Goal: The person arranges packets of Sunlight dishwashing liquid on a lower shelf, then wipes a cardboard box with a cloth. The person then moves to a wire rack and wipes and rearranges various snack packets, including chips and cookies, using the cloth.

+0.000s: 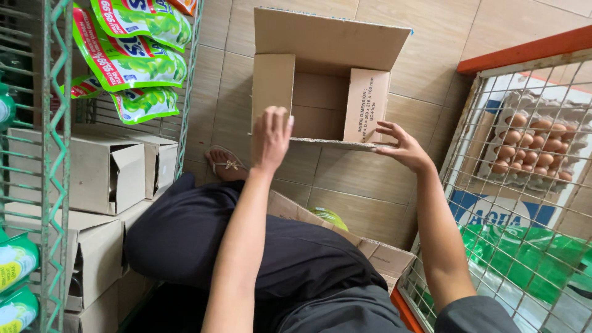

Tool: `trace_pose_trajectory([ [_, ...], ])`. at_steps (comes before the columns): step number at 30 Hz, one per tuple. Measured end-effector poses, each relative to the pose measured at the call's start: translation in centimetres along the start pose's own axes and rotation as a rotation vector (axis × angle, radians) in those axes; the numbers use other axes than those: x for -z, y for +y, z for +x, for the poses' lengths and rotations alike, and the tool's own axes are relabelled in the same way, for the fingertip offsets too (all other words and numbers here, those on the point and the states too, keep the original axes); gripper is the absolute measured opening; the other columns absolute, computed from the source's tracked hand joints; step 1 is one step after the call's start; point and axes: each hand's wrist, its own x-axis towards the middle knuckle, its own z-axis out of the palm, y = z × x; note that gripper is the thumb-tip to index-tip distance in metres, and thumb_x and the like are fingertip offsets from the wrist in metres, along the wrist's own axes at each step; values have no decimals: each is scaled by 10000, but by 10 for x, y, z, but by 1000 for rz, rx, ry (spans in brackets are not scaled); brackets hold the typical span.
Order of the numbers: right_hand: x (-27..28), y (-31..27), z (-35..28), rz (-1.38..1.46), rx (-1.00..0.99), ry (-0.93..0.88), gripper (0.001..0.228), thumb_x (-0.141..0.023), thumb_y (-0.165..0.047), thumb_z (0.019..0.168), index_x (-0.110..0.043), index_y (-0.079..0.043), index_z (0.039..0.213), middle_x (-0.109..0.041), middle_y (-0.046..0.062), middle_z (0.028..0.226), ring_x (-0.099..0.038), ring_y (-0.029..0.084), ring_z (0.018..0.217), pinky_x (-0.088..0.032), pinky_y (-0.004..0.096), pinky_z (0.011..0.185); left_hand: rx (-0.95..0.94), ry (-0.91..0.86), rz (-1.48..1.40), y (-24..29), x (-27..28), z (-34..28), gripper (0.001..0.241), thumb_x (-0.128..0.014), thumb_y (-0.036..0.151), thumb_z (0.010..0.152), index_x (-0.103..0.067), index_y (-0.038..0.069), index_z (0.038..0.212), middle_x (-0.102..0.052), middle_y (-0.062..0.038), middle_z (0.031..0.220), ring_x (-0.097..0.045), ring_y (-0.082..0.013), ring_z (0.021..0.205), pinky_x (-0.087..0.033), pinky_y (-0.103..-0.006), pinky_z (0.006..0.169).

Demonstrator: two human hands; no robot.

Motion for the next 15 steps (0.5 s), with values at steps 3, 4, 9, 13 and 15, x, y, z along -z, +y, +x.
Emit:
trace_pose_trajectory([
  [3,-2,-4,3,-196,76,44,779,-831,-180,813,-477,-91,1501,-614,123,1429,-606,265,1284,-522,425,1052,-95,-59,7,14,-2,-3,461,-583,460,1066,-540,115,1368,-614,-107,1319,-599,-297,1229,-427,-474,1088],
  [4,-3,-6,4,-288,110,57,751,-845,-192,829,-501,-83,1488,-647,128,1395,-590,251,1309,-503,423,1073,-110,-81,30,16,-1,-2,535,-582,510,1033,-538,105,1380,-645,-107,1265,-622,-290,1190,-405,-508,1105],
  [9,-5,-16,5,-371,-72,-12,682,-774,-324,854,-530,-148,1466,-697,91,1312,-641,227,1241,-517,400,1049,31,-524,122,15,3,3,907,-628,749,916,-462,85,1510,-740,-150,1089,-696,-301,994,-273,-577,1239],
  [13,-6,-14,1,-390,-6,-83,606,-743,-397,884,-602,-115,1401,-699,100,1308,-645,234,1261,-512,384,1086,-90,-595,118,3,-3,7,1137,-811,666,720,-373,54,1572,-677,-191,1194,-709,-303,970,-299,-555,1250],
  [15,-8,-9,-2,-364,9,-143,582,-737,-420,892,-636,-95,1364,-700,95,1325,-646,229,1269,-507,385,1102,-110,-564,92,-3,-8,5,1186,-885,551,654,-335,81,1594,-615,-210,1301,-697,-327,983,-383,-541,1174],
])
